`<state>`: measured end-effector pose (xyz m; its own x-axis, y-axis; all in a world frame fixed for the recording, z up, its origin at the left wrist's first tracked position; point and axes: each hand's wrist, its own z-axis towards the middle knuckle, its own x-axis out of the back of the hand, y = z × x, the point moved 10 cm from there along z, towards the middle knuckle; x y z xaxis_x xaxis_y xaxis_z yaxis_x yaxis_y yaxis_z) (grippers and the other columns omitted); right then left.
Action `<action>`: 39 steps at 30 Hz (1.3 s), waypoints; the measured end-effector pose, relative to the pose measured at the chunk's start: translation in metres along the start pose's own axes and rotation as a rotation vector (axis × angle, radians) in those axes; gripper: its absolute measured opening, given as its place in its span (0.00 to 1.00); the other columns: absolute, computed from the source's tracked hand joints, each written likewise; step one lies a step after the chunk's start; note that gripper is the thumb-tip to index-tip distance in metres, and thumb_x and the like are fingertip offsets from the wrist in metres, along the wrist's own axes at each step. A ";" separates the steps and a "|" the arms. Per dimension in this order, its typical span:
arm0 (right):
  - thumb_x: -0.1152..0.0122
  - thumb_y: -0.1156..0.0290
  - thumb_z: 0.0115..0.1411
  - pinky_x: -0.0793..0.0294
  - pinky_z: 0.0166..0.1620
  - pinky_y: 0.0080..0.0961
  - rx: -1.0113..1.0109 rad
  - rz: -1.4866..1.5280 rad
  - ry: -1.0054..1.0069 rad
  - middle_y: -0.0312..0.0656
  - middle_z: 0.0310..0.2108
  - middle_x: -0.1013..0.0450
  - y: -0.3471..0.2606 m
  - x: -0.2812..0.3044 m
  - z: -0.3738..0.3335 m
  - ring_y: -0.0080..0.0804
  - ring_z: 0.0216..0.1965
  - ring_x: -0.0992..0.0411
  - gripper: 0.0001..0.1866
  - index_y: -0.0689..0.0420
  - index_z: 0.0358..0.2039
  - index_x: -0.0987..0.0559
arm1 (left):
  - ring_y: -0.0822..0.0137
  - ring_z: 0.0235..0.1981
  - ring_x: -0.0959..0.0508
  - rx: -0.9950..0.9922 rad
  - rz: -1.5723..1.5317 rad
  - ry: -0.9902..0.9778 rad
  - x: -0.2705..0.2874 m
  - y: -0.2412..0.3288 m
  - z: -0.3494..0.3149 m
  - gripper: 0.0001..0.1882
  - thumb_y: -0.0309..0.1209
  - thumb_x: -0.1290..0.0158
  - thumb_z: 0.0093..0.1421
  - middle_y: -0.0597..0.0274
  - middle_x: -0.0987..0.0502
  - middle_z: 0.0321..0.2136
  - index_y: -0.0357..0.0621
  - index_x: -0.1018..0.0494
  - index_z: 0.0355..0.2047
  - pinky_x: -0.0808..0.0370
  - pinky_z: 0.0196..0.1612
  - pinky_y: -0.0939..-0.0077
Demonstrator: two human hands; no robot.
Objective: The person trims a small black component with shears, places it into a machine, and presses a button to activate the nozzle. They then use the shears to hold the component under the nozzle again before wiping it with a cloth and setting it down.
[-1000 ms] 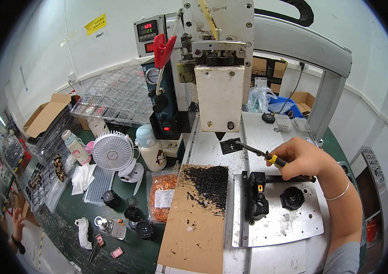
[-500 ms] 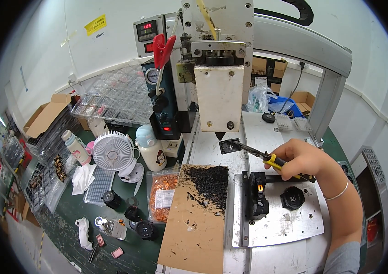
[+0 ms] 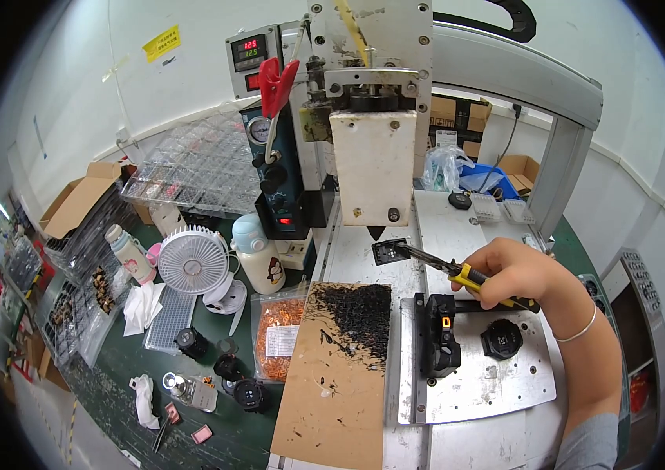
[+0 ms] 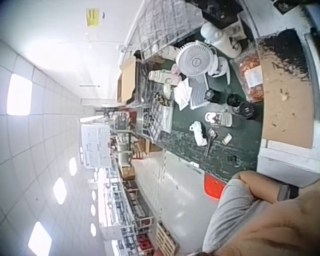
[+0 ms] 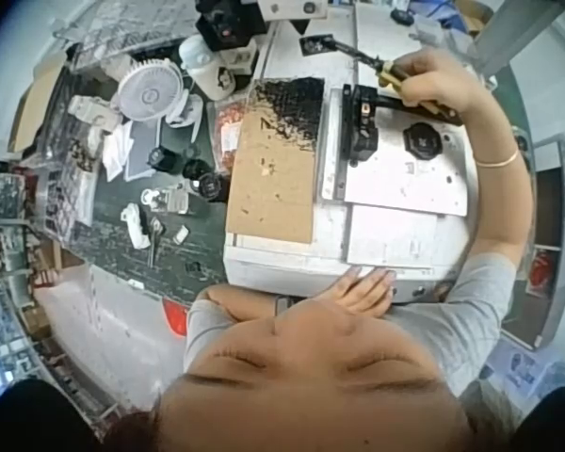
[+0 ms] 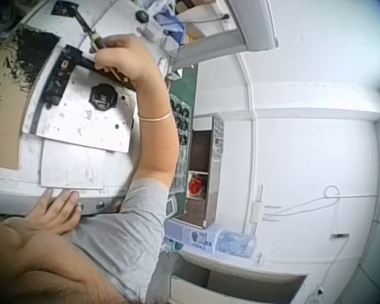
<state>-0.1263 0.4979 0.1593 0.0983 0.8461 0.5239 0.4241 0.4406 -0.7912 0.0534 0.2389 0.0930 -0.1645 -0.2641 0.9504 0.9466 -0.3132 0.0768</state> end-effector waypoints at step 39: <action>0.43 0.67 0.34 0.35 0.26 0.14 -0.006 -0.069 -0.016 0.39 0.21 0.27 -0.013 -0.010 0.007 0.22 0.22 0.31 0.25 0.65 0.37 0.21 | 0.58 0.61 0.43 0.021 0.067 0.114 0.006 -0.004 0.001 0.22 0.42 0.62 0.58 0.49 0.41 0.58 0.42 0.37 0.49 0.55 0.62 0.48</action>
<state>-0.1389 0.4860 0.1624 0.0548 0.8185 0.5719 0.4345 0.4961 -0.7517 0.0490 0.2398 0.0991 -0.1299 -0.3864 0.9132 0.9619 -0.2725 0.0215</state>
